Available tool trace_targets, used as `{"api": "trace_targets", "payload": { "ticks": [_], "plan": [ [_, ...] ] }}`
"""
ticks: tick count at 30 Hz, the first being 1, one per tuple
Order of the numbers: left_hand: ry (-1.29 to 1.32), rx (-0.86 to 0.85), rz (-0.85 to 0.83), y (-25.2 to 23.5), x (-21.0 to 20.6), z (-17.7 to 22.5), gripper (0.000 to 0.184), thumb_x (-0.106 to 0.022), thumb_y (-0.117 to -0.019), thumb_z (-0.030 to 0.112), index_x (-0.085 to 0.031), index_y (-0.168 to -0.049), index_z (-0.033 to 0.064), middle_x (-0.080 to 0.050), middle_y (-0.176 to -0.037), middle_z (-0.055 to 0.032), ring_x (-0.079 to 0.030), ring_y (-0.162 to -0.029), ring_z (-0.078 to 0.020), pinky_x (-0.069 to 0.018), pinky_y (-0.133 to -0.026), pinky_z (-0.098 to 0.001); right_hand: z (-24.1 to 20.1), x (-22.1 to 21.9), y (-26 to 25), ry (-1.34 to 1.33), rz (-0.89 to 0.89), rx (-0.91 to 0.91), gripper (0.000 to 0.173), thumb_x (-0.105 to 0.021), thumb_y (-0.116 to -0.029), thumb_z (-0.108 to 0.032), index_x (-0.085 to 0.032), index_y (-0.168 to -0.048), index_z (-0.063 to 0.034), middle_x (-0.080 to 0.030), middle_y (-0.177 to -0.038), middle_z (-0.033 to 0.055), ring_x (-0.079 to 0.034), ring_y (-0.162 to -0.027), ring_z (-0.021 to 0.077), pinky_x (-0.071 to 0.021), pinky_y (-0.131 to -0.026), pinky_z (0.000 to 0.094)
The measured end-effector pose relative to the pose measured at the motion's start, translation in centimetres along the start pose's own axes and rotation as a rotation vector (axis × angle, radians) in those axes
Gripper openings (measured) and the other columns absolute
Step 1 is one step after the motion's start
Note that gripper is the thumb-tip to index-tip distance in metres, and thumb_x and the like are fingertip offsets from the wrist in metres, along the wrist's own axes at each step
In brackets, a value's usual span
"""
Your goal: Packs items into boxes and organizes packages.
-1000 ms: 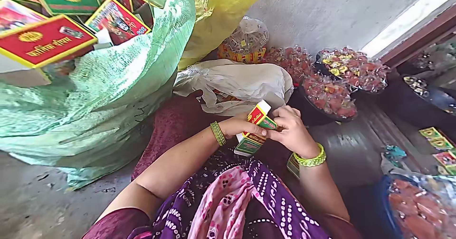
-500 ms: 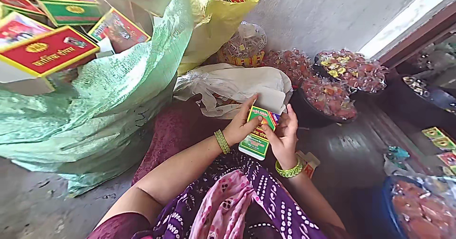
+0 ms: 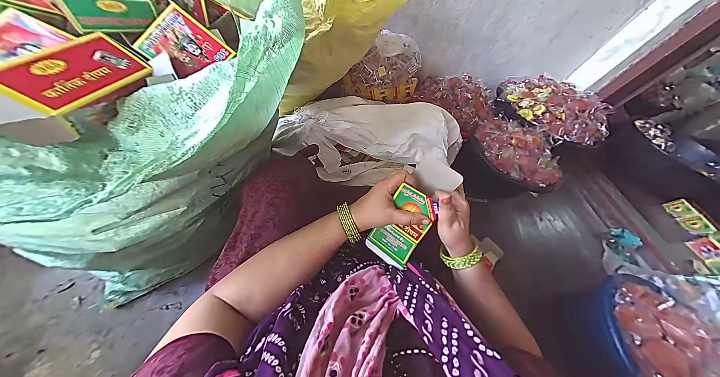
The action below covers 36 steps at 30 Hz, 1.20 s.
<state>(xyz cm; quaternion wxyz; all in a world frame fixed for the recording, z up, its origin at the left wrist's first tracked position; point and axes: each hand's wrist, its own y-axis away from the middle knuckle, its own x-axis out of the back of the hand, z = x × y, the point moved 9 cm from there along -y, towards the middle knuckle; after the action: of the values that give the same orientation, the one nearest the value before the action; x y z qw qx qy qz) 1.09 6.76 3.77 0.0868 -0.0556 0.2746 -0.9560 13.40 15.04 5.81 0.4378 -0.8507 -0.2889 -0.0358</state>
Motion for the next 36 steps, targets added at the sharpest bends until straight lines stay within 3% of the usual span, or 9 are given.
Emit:
{"api": "trace_targets", "payload": {
  "ticks": [2, 3, 5, 9, 15, 23, 27, 32, 36],
  "plan": [
    [0.06, 0.091, 0.0, -0.1, 0.1, -0.5, 0.052, -0.089, -0.0778, 0.015, -0.054, -0.114, 0.0006, -0.064, -0.109, -0.0082, -0.068, -0.093, -0.0111, -0.0605, -0.084, -0.0295, -0.3, 0.5, -0.5, -0.091, 0.006, 0.01, 0.044, -0.053, -0.1066, -0.039, -0.073, -0.112, 0.0005, -0.069, -0.115, 0.0112, -0.063, -0.113, 0.0127, -0.0519, -0.1, 0.0317],
    [0.087, 0.131, 0.022, -0.2, 0.3, -0.8, 0.057, -0.09, -0.0766, 0.012, -0.051, -0.118, 0.0006, -0.068, -0.107, -0.0092, -0.071, -0.091, -0.0138, -0.0628, -0.082, -0.0324, -0.5, 0.6, -0.8, -0.161, -0.01, 0.003, 0.05, -0.053, -0.1071, -0.036, -0.058, -0.134, 0.0055, -0.066, -0.127, 0.0128, -0.063, -0.119, 0.0161, -0.0535, -0.103, 0.0345],
    [0.086, 0.187, 0.061, -0.2, 0.7, -1.3, 0.074, -0.091, -0.0747, 0.013, -0.042, -0.13, 0.002, -0.064, -0.115, -0.0106, -0.072, -0.094, -0.0166, -0.0639, -0.084, -0.0346, -0.4, 0.9, -1.2, -0.304, -0.031, -0.064, 0.062, -0.056, -0.106, -0.037, -0.034, -0.151, 0.0008, -0.069, -0.126, 0.0091, -0.068, -0.118, 0.02, -0.0562, -0.103, 0.0395],
    [0.054, 0.189, 0.083, -0.2, 1.0, -1.5, 0.098, -0.095, -0.0695, 0.015, -0.03, -0.142, 0.0026, -0.062, -0.124, -0.0124, -0.071, -0.101, -0.0193, -0.0636, -0.088, -0.0373, -0.6, 0.8, -1.6, -0.302, -0.132, -0.116, 0.034, -0.078, -0.0881, -0.004, -0.069, -0.12, 0.0057, -0.074, -0.114, 0.0137, -0.073, -0.103, 0.0231, -0.0625, -0.091, 0.0393],
    [-0.043, 0.159, 0.006, -0.1, 0.3, -1.2, 0.101, -0.094, -0.0702, 0.019, -0.031, -0.147, 0.002, -0.063, -0.124, -0.0123, -0.07, -0.104, -0.0159, -0.0616, -0.091, -0.0339, -2.1, 1.3, -1.7, 0.02, -0.198, 0.038, 0.023, -0.081, -0.0879, -0.013, -0.079, -0.108, -0.0014, -0.078, -0.107, 0.0103, -0.075, -0.102, 0.0143, -0.0617, -0.093, 0.0302],
    [-0.204, 0.188, -0.063, 0.0, -0.1, -1.2, 0.103, -0.095, -0.0694, 0.029, -0.034, -0.149, 0.0061, -0.063, -0.128, -0.0106, -0.068, -0.108, -0.0135, -0.0592, -0.094, -0.0339, -2.8, 1.2, -1.5, -0.007, -0.276, 0.066, 0.014, -0.075, -0.0927, -0.008, -0.08, -0.105, -0.0018, -0.077, -0.109, 0.0102, -0.073, -0.105, 0.0139, -0.0603, -0.095, 0.0293],
    [-0.078, 0.153, 0.0, 0.0, 0.1, -1.4, 0.098, -0.095, -0.07, 0.021, -0.037, -0.147, 0.0039, -0.063, -0.124, -0.0106, -0.07, -0.1, -0.015, -0.0621, -0.088, -0.0332, -3.0, 0.7, -1.0, 0.059, -0.354, 0.04, 0.025, -0.059, -0.1008, -0.013, -0.077, -0.117, -0.0069, -0.065, -0.118, 0.0135, -0.062, -0.11, 0.0148, -0.0555, -0.094, 0.0269],
    [0.088, 0.157, 0.107, 0.0, 0.6, -2.0, 0.079, -0.089, -0.0783, 0.013, -0.043, -0.141, 0.0022, -0.066, -0.122, -0.0127, -0.072, -0.099, -0.0204, -0.0638, -0.087, -0.0381, -4.2, 0.4, 1.0, 0.278, -0.115, 0.211, 0.024, -0.058, -0.1027, -0.007, -0.074, -0.12, -0.001, -0.075, -0.117, 0.0139, -0.071, -0.113, 0.0201, -0.0567, -0.102, 0.0349],
    [0.088, 0.144, 0.105, -0.1, 0.6, -2.3, 0.044, -0.078, -0.0913, 0.015, -0.058, -0.128, -0.0001, -0.065, -0.12, -0.0139, -0.071, -0.097, -0.02, -0.0638, -0.085, -0.0376, -1.5, 1.3, 1.2, 0.067, -0.155, 0.046, 0.043, -0.051, -0.1069, -0.01, -0.047, -0.142, 0.0136, -0.069, -0.129, 0.0189, -0.068, -0.121, 0.0252, -0.0581, -0.104, 0.0413]
  ]
}}
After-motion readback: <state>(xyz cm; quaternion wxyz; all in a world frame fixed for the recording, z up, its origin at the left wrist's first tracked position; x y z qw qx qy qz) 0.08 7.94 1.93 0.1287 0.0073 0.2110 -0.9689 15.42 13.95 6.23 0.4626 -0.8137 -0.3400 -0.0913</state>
